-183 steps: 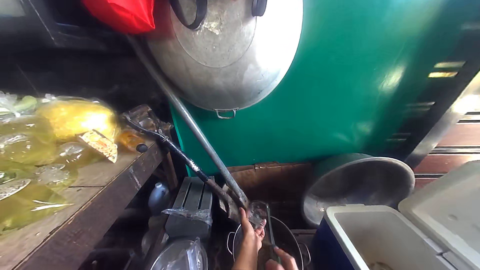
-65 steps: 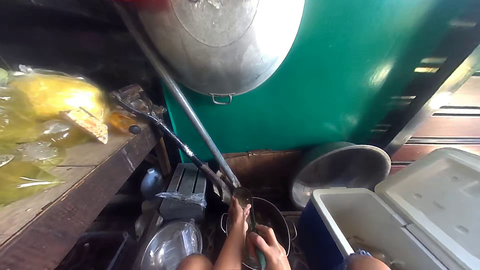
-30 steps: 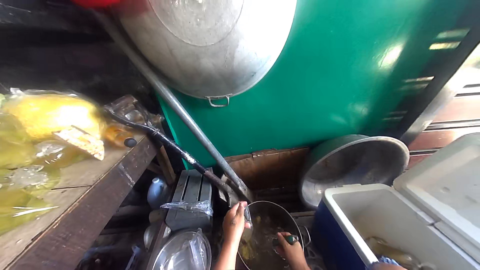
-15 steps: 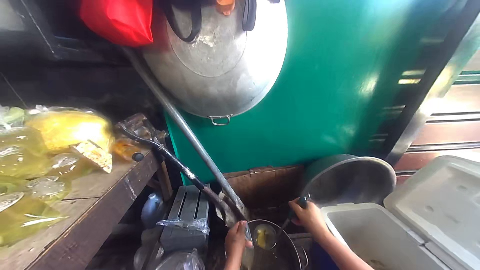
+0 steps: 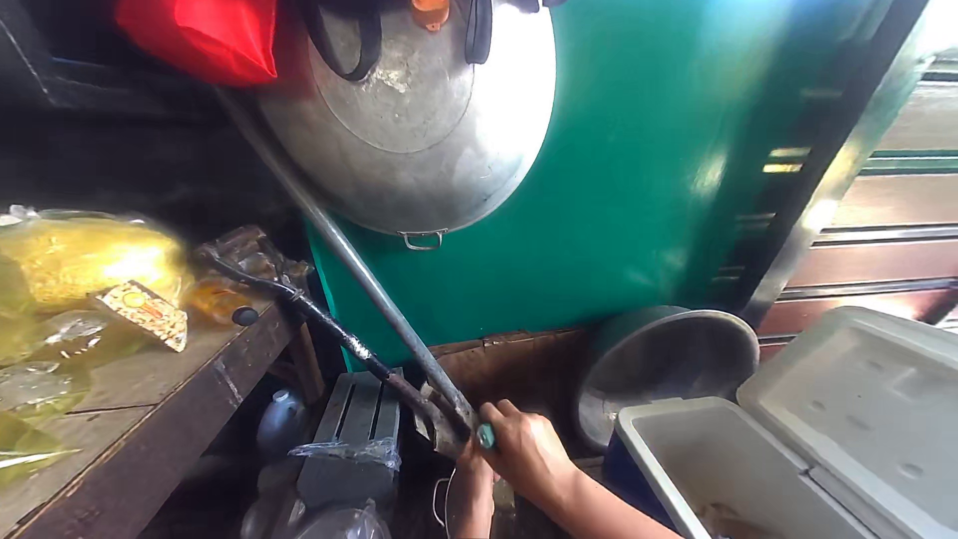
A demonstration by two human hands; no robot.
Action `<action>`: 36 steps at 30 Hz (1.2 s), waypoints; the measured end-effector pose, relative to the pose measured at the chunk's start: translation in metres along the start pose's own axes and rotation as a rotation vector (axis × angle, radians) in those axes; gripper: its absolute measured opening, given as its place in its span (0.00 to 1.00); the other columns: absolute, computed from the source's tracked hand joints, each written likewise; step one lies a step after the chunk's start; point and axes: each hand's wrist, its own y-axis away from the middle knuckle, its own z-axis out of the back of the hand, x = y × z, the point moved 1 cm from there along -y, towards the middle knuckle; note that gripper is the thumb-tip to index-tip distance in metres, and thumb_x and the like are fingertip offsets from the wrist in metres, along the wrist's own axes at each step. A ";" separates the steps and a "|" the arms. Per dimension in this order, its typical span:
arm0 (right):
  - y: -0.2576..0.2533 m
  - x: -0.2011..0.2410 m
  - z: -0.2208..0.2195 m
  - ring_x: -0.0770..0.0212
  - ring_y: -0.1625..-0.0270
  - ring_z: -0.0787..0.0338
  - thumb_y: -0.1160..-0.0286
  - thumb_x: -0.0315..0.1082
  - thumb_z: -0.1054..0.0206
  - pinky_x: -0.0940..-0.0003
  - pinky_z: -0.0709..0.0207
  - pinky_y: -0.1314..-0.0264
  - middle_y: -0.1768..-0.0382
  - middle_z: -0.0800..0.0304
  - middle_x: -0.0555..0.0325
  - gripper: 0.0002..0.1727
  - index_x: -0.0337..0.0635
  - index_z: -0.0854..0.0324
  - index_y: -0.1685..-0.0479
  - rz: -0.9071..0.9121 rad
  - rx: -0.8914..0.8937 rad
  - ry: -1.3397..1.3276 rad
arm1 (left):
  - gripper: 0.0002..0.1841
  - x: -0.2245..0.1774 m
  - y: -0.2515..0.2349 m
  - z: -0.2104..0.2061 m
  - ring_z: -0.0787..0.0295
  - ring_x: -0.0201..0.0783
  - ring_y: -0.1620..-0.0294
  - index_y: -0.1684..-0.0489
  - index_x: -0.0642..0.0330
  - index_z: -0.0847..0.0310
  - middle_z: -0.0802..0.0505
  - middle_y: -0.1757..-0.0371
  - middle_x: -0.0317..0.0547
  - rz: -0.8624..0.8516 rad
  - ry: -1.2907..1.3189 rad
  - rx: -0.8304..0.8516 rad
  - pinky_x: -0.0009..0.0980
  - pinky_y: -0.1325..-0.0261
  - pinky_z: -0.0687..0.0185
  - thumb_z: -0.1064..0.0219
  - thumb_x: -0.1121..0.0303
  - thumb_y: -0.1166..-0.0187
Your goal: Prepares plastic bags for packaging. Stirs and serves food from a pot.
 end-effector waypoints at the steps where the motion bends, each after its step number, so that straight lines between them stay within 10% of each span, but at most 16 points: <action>1: 0.002 -0.001 -0.006 0.43 0.67 0.06 0.25 0.42 0.33 0.47 0.16 0.71 0.59 0.09 0.42 0.15 0.41 0.14 0.52 0.051 -0.046 0.020 | 0.21 0.009 -0.007 -0.002 0.16 0.41 0.74 0.39 0.65 0.14 0.10 0.66 0.54 -0.032 0.021 -0.007 0.40 0.70 0.18 0.47 0.57 0.06; 9: 0.033 -0.110 -0.120 0.42 0.42 0.08 0.19 0.42 0.37 0.44 0.15 0.40 0.36 0.13 0.40 0.18 0.44 0.13 0.39 -0.229 0.258 -0.200 | 0.22 -0.022 0.004 0.020 0.07 0.54 0.44 0.28 0.59 0.17 0.10 0.33 0.59 -0.019 -0.380 0.097 0.54 0.41 0.12 0.50 0.56 0.05; 14: 0.101 -0.125 -0.206 0.38 0.35 0.10 0.24 0.30 0.32 0.42 0.16 0.36 0.27 0.18 0.37 0.16 0.43 0.10 0.39 -0.268 0.311 -0.367 | 0.20 -0.043 0.013 0.036 0.06 0.42 0.63 0.32 0.53 0.13 0.07 0.42 0.51 -0.077 -0.585 0.163 0.43 0.56 0.08 0.50 0.58 0.05; 20: 0.136 -0.103 -0.257 0.39 0.39 0.09 0.23 0.36 0.28 0.40 0.21 0.31 0.47 0.06 0.38 0.15 0.35 0.09 0.45 -0.654 -0.022 -0.614 | 0.19 -0.053 0.017 0.053 0.06 0.38 0.65 0.31 0.50 0.13 0.06 0.41 0.46 -0.107 -0.683 0.170 0.40 0.57 0.08 0.50 0.58 0.05; 26: 0.145 -0.117 -0.265 0.49 0.58 0.07 0.16 0.40 0.32 0.47 0.14 0.49 0.55 0.07 0.40 0.18 0.33 0.15 0.42 -1.179 -0.126 -0.958 | 0.19 -0.056 0.020 0.061 0.06 0.38 0.65 0.33 0.49 0.12 0.05 0.45 0.45 -0.128 -0.700 0.167 0.40 0.57 0.09 0.50 0.58 0.05; 36: 0.097 -0.156 -0.157 0.51 0.62 0.05 0.19 0.44 0.29 0.49 0.11 0.54 0.58 0.06 0.45 0.17 0.40 0.12 0.44 -1.072 -0.115 -0.848 | 0.20 -0.054 0.018 0.063 0.05 0.42 0.63 0.35 0.51 0.12 0.05 0.45 0.48 -0.112 -0.680 0.161 0.44 0.54 0.09 0.51 0.58 0.05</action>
